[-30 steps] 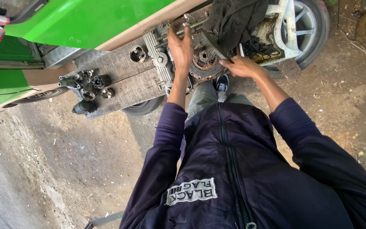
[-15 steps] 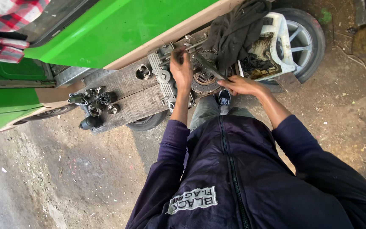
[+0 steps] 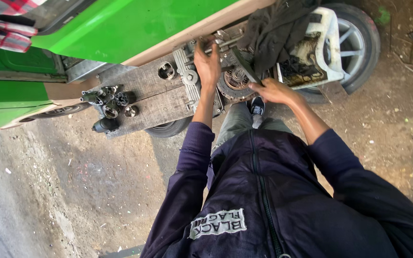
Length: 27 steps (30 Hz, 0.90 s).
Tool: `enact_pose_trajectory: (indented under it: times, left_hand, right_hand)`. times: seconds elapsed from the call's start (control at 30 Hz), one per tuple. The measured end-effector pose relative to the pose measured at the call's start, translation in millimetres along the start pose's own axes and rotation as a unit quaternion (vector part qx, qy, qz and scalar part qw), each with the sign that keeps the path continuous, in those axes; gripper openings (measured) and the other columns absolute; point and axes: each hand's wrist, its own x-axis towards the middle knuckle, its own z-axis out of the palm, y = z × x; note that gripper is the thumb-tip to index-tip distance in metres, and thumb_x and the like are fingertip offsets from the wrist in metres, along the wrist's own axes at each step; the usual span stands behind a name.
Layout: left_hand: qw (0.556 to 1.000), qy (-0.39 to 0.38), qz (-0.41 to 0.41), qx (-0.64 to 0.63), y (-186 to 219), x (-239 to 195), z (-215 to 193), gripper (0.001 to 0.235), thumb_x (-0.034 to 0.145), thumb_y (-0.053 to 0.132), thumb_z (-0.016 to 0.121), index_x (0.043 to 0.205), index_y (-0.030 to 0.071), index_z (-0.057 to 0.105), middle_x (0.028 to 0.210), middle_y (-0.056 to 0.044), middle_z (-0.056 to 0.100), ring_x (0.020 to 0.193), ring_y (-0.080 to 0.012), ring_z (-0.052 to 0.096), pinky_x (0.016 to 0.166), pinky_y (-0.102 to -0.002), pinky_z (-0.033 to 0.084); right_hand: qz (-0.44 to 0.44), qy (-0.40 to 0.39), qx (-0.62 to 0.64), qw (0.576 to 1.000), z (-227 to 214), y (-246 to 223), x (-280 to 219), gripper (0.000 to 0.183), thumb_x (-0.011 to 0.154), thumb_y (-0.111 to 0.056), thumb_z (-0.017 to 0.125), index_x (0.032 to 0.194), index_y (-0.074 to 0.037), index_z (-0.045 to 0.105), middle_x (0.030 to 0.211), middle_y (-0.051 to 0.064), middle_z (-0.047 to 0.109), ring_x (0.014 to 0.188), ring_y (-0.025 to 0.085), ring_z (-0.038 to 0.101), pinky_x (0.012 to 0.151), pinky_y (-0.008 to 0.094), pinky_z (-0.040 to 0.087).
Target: The person cleans a piston with a cloth, then uses a brush to scrub a clutch assembly on a workbench. The person wipes the clutch with a cloth and places the piston back on the clutch.
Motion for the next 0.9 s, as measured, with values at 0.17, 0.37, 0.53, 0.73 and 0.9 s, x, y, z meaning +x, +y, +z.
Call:
enact_pose_trajectory:
  times: [0.17,0.37,0.53,0.73,0.9]
  left_hand:
    - [1.000,0.015,0.020,-0.007,-7.2,0.0,-0.1,0.029,0.096,0.018,0.062,0.117,-0.001,0.067,0.114,-0.018,0.073,0.110,-0.0283,0.070,0.103,-0.044,0.054]
    - [0.999,-0.023,0.025,0.034,-9.3,9.0,-11.8,0.031,0.096,0.019,0.064,0.119,-0.001,0.066,0.117,-0.018,0.070,0.113,-0.0288,0.067,0.104,-0.045,0.051]
    - [0.999,-0.016,0.020,-0.021,-1.8,6.4,-4.1,0.028,0.095,0.015,0.060,0.118,0.000,0.066,0.118,-0.017,0.069,0.117,-0.0286,0.065,0.109,-0.043,0.048]
    - [0.999,-0.007,0.032,0.034,-5.1,11.8,-7.4,0.024,0.095,0.013,0.063,0.115,0.000,0.068,0.116,-0.016,0.069,0.115,-0.0286,0.064,0.108,-0.042,0.047]
    - [0.998,-0.007,0.028,0.051,-14.0,13.8,-8.7,0.026,0.094,0.014,0.065,0.116,0.000,0.068,0.117,-0.017,0.068,0.116,-0.0294,0.062,0.108,-0.044,0.046]
  right_hand:
    - [0.018,-0.068,0.065,0.995,-2.1,-0.4,-4.3,0.070,0.101,-0.070,0.043,0.083,-0.006,0.061,0.069,0.008,0.059,0.060,0.021,0.060,0.063,0.045,0.055]
    - [-0.033,-0.074,0.056,0.995,-1.8,-14.2,1.6,0.067,0.100,-0.070,0.045,0.083,-0.007,0.060,0.066,0.012,0.058,0.062,0.019,0.065,0.067,0.045,0.055]
    - [0.044,-0.069,-0.001,0.997,-8.0,-13.9,-3.9,0.073,0.100,-0.071,0.040,0.088,-0.003,0.065,0.070,0.010,0.065,0.065,0.022,0.068,0.066,0.047,0.055]
    - [-0.012,-0.074,0.019,0.997,-11.7,-23.6,-6.0,0.077,0.097,-0.073,0.043,0.090,-0.001,0.068,0.068,0.012,0.066,0.065,0.020,0.069,0.065,0.046,0.055]
    - [0.052,-0.063,-0.010,0.997,-7.8,-30.2,-6.4,0.062,0.098,-0.071,0.037,0.101,-0.013,0.057,0.074,0.014,0.063,0.061,0.030,0.064,0.064,0.054,0.055]
